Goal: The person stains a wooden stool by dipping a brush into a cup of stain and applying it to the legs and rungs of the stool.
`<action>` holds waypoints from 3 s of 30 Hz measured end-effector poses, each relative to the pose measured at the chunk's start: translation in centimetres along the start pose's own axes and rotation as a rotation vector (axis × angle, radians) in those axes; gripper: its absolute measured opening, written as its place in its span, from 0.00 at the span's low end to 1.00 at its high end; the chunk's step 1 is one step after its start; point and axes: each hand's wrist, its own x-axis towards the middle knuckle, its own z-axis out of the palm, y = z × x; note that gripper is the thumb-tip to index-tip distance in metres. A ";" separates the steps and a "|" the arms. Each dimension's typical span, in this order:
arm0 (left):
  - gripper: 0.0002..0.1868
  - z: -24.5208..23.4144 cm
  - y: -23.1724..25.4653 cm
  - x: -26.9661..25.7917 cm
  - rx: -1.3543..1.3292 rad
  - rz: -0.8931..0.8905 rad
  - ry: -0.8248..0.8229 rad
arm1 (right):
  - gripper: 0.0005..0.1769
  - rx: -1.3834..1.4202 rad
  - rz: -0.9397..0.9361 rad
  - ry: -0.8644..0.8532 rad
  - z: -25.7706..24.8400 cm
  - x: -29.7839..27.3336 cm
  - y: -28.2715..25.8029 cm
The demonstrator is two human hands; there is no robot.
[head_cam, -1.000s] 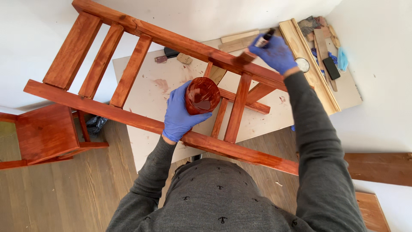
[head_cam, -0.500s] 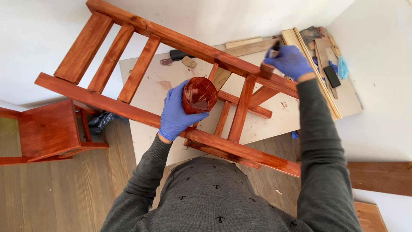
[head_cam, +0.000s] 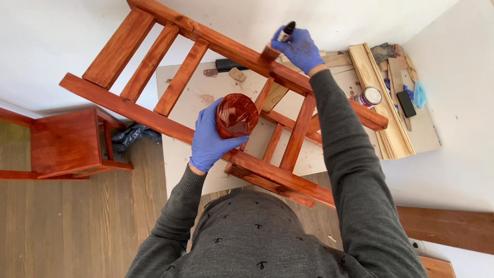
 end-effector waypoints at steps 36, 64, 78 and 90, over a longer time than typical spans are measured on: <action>0.67 9.8 5.8 -3.8 0.038 -0.141 0.039 | 0.21 0.039 0.285 -0.001 -6.0 -6.3 6.9; 0.70 10.7 4.7 1.8 -0.165 0.023 -0.175 | 0.11 -0.015 0.684 0.013 -19.7 -27.1 10.0; 0.66 10.3 3.7 3.2 -0.047 0.118 -0.243 | 0.21 -0.314 0.764 0.014 -15.8 -28.0 6.8; 0.65 6.8 1.4 2.6 -0.076 0.034 -0.176 | 0.22 0.214 0.238 0.093 -5.0 -10.5 0.2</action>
